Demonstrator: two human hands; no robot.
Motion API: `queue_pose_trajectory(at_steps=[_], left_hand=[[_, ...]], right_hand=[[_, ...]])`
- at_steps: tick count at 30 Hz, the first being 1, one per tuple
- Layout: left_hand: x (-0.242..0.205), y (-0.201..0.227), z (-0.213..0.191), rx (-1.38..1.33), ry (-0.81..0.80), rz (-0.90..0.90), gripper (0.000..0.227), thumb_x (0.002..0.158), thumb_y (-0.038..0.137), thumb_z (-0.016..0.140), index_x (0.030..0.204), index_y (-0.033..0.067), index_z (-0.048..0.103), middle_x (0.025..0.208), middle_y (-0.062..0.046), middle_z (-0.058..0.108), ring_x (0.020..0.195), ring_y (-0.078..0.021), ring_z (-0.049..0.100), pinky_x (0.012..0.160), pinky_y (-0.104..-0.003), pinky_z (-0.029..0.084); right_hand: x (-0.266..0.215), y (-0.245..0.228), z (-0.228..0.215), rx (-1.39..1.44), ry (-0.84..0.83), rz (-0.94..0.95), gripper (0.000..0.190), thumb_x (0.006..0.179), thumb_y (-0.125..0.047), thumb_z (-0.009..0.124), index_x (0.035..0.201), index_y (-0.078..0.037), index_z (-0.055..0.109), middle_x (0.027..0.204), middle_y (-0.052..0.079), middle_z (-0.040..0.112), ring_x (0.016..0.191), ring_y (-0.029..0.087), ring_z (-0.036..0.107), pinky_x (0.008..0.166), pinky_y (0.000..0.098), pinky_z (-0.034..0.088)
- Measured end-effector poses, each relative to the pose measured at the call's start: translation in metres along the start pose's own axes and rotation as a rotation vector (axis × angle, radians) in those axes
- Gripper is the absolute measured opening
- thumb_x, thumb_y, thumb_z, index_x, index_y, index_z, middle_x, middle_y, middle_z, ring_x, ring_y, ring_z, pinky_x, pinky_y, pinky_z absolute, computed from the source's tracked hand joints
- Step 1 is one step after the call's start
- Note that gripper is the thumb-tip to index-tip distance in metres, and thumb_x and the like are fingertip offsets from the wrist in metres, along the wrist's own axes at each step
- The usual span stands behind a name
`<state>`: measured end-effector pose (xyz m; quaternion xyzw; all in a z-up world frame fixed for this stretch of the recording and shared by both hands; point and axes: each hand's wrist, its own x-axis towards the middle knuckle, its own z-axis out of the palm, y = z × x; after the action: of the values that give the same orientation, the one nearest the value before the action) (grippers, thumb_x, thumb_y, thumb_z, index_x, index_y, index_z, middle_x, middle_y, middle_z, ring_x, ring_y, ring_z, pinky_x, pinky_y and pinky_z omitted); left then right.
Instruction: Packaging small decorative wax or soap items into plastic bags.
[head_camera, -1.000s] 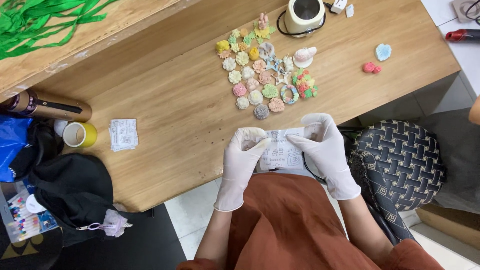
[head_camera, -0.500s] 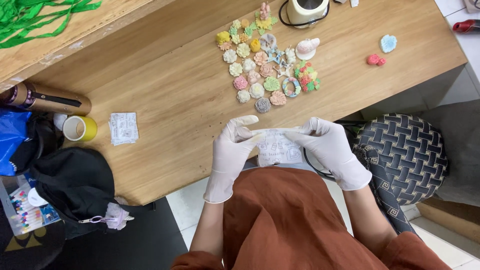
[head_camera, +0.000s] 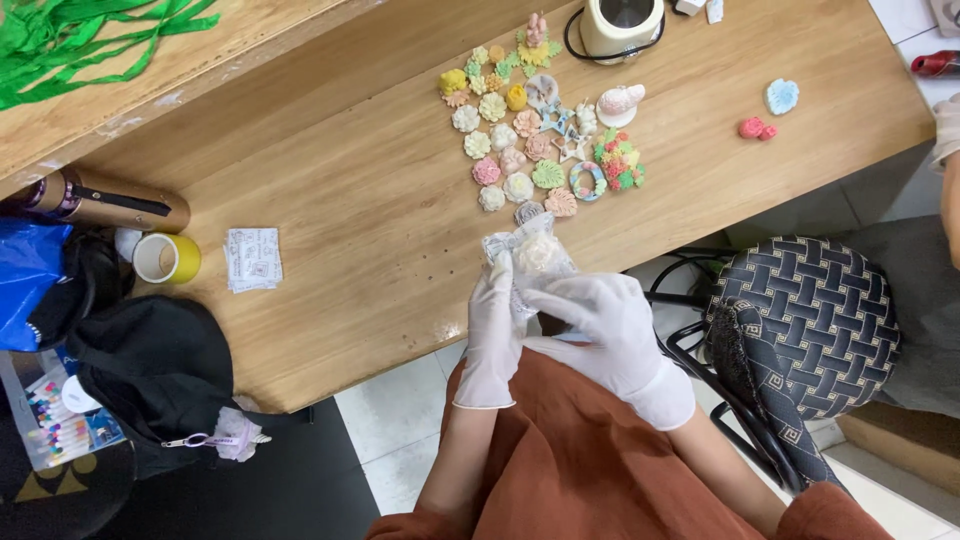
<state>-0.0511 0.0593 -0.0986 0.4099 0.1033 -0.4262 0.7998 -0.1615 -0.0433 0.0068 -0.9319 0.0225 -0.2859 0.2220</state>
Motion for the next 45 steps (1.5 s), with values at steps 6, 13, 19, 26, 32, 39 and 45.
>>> queue_pose_trajectory(at_steps=[6,13,19,26,32,39,45], left_hand=[[0.009,-0.018,-0.042,0.022,-0.019,-0.001,0.035,0.104,0.022,0.051,0.133,0.0057,0.060,0.126,-0.005,0.069,0.111,-0.0137,0.070,0.097,-0.032,0.058],[-0.002,-0.015,-0.012,0.038,-0.022,-0.076,0.035,0.099,0.017,0.060,0.130,0.0021,0.065,0.125,-0.007,0.070,0.109,-0.0157,0.069,0.094,-0.031,0.058],[0.019,-0.047,-0.039,0.220,0.119,-0.057,0.031,0.098,0.017,0.067,0.125,0.0007,0.071,0.120,-0.004,0.072,0.103,-0.0095,0.067,0.089,-0.023,0.053],[0.010,-0.047,-0.022,0.027,0.077,-0.216,0.028,0.101,0.024,0.060,0.120,0.0051,0.069,0.111,-0.004,0.072,0.095,-0.0136,0.070,0.083,-0.031,0.059],[0.013,-0.061,-0.034,-0.009,0.060,-0.155,0.028,0.104,0.021,0.059,0.124,0.0037,0.067,0.117,-0.005,0.072,0.102,-0.0148,0.069,0.087,-0.031,0.058],[0.002,-0.050,-0.024,0.013,-0.005,-0.170,0.032,0.105,0.024,0.057,0.127,0.0025,0.066,0.121,-0.006,0.071,0.108,-0.0164,0.069,0.092,-0.032,0.057],[-0.003,-0.040,-0.022,0.072,-0.006,-0.297,0.038,0.104,0.027,0.055,0.130,0.0012,0.063,0.125,-0.010,0.070,0.113,-0.0197,0.069,0.098,-0.033,0.057]], right_hand=[[-0.029,0.045,0.028,0.691,0.265,1.008,0.037,0.095,-0.012,0.064,0.132,-0.014,0.063,0.106,0.000,0.064,0.094,0.008,0.058,0.085,0.0259,0.050],[-0.046,0.074,0.067,1.143,0.239,1.263,0.025,0.104,-0.023,0.061,0.110,-0.001,0.068,0.092,-0.001,0.068,0.076,0.004,0.059,0.065,0.0222,0.050],[-0.043,0.071,0.074,0.887,0.397,1.244,0.016,0.099,-0.017,0.070,0.101,-0.001,0.074,0.085,-0.002,0.069,0.069,0.003,0.057,0.061,0.0213,0.048],[-0.045,0.070,0.060,0.293,0.297,0.690,0.013,0.096,-0.009,0.076,0.103,0.001,0.077,0.091,0.007,0.073,0.076,0.006,0.065,0.069,0.0237,0.053],[-0.035,0.062,0.053,0.594,0.117,1.213,0.019,0.099,-0.021,0.069,0.090,-0.005,0.075,0.064,0.000,0.062,0.052,0.005,0.050,0.048,0.0243,0.041],[-0.063,0.069,0.075,0.506,0.206,1.068,0.043,0.101,-0.022,0.073,0.067,-0.002,0.055,0.058,-0.002,0.047,0.053,0.003,0.041,0.046,0.0250,0.037],[-0.055,0.064,0.076,0.297,0.205,0.916,0.043,0.095,-0.021,0.076,0.064,-0.001,0.054,0.052,0.006,0.042,0.045,0.007,0.041,0.043,0.0293,0.037]])
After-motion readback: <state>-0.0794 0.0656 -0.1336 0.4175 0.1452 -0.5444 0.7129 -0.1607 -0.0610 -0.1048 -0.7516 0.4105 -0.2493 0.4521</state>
